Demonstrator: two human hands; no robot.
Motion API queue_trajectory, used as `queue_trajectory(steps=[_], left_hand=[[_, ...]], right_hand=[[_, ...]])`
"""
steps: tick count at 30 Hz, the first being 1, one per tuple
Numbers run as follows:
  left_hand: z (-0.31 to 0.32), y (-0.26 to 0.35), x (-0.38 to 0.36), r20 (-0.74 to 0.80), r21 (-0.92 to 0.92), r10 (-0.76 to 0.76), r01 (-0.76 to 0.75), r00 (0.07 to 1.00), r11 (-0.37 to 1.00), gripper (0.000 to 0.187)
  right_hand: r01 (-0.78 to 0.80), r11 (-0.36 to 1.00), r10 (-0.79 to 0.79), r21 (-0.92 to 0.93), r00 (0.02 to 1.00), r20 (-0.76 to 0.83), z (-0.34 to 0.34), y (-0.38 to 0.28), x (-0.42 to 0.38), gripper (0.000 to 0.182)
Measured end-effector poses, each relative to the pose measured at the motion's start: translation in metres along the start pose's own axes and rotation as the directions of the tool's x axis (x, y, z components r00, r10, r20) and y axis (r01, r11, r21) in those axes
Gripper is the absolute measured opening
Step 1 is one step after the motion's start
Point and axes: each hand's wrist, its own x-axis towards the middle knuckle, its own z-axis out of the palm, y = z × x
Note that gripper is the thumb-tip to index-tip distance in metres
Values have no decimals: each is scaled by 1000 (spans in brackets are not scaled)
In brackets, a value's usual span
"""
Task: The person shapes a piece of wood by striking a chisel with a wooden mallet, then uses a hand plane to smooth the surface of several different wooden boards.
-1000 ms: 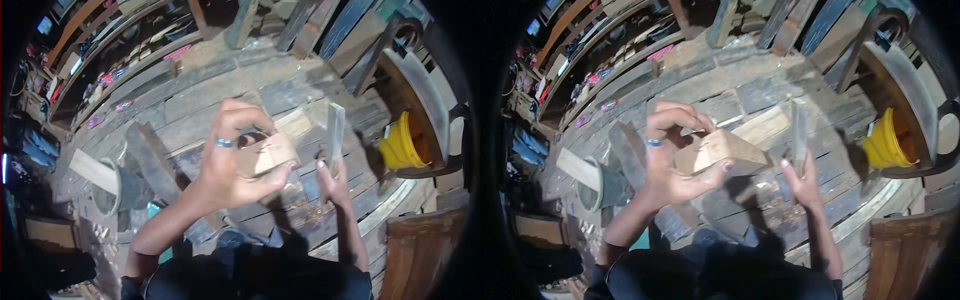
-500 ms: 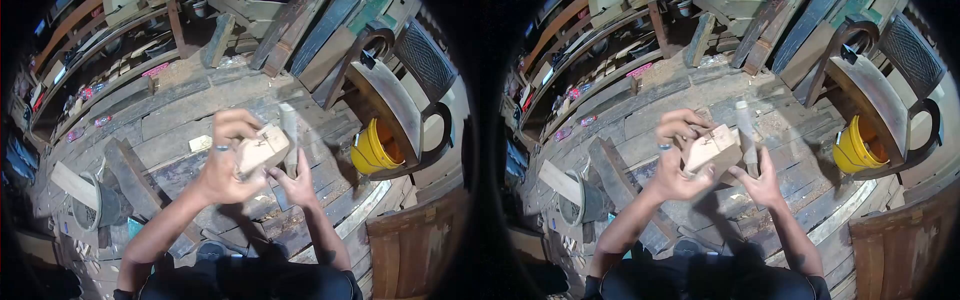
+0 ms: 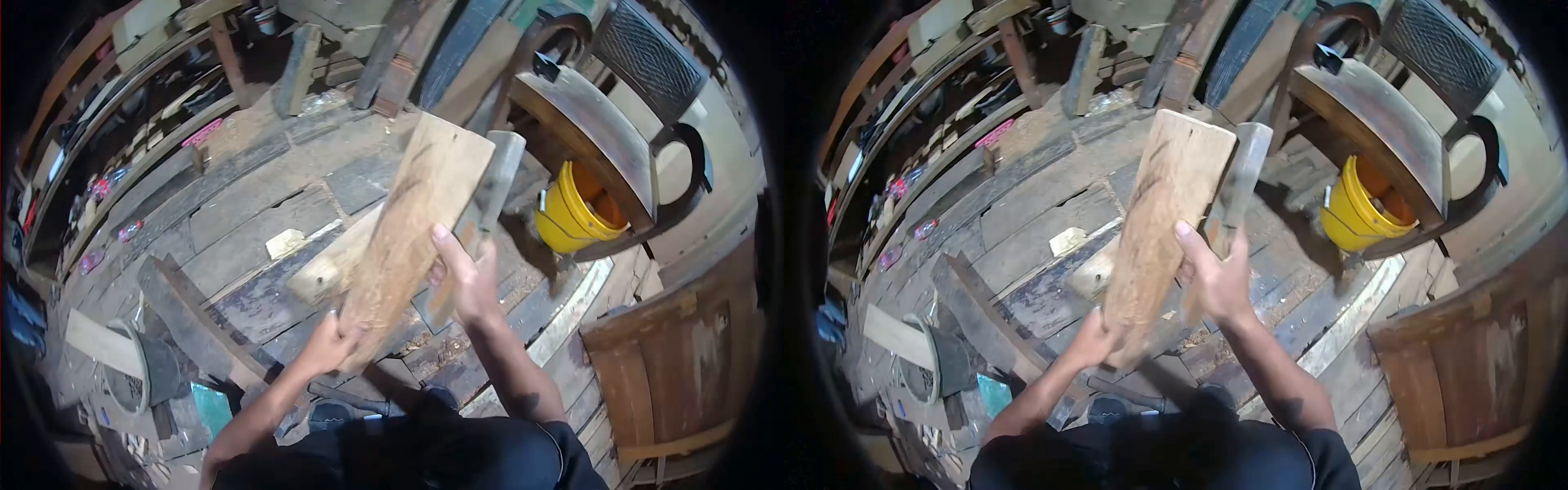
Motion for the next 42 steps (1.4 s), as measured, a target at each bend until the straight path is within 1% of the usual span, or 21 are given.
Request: queue_trajectory(steps=[2,3,5,6,8,10,12,13,15,16,17,18,21,22,25,28,30,31,34,40,42], left_hand=[[-5,11,-20,-114,-339,-162,115,980,934,56],[-4,5,-26,-96,-337,-163,122,982,934,56],[-5,-10,-41,-283,-147,25,-69,959,987,50],[-4,-18,-49,-270,-148,10,-52,963,988,50],[1,-35,-66,-206,-54,-115,106,972,993,51],[5,-41,-84,-158,-95,-189,176,969,980,58],[14,-60,-100,28,54,-468,466,883,883,65],[16,-57,-107,63,90,-515,509,855,856,70],[32,-76,-122,73,31,-460,459,885,888,71],[42,-91,-128,54,-29,-382,384,923,923,71],[50,-110,-134,110,-6,-383,385,917,923,72],[51,-107,-135,125,-5,-390,394,912,919,72],[47,-88,-123,156,118,-486,472,860,873,77],[47,-86,-122,166,119,-495,480,853,869,77],[52,-86,-122,116,162,-476,456,872,875,77],[51,-83,-121,131,75,-472,467,871,881,77],[50,-82,-123,157,94,-507,498,847,862,76],[51,-83,-124,138,75,-491,485,860,871,75],[51,-77,-119,122,81,-482,475,868,876,72],[29,-73,-113,124,4,-480,484,868,875,59],[21,-67,-110,105,21,-477,478,873,878,51]], right_hand=[[-32,999,32,-30,999,25,-1,2,1,39],[-67,998,67,-3,998,7,1,10,1,37],[-163,987,163,8,984,-76,-3,19,-2,43],[-181,983,181,14,980,-84,-12,24,0,43],[-129,942,89,-310,986,-139,-47,43,7,59],[-136,931,102,-338,988,-115,-96,76,12,68],[-115,835,64,-537,991,-114,-132,99,9,64],[-328,788,262,-521,945,-198,-119,79,-5,60],[-343,698,274,-628,939,-208,-131,101,-20,60],[-322,606,257,-727,945,-204,-142,115,-26,60],[-180,615,173,-767,981,-92,-156,136,-34,61],[-197,611,186,-767,977,-103,-156,143,-42,61],[110,302,32,-947,992,125,-157,174,-59,71],[29,260,179,-965,981,78,-143,165,-63,70],[110,138,347,-984,925,152,-129,179,-80,63],[287,229,352,-930,866,354,-125,187,-111,62],[340,186,381,-922,840,387,-142,191,-105,60],[290,86,359,-953,883,302,-143,186,-94,59],[80,91,171,-993,981,95,-145,190,-65,57],[326,201,344,-924,859,378,-119,181,-115,56],[374,105,284,-922,877,388,-135,188,-100,54]])
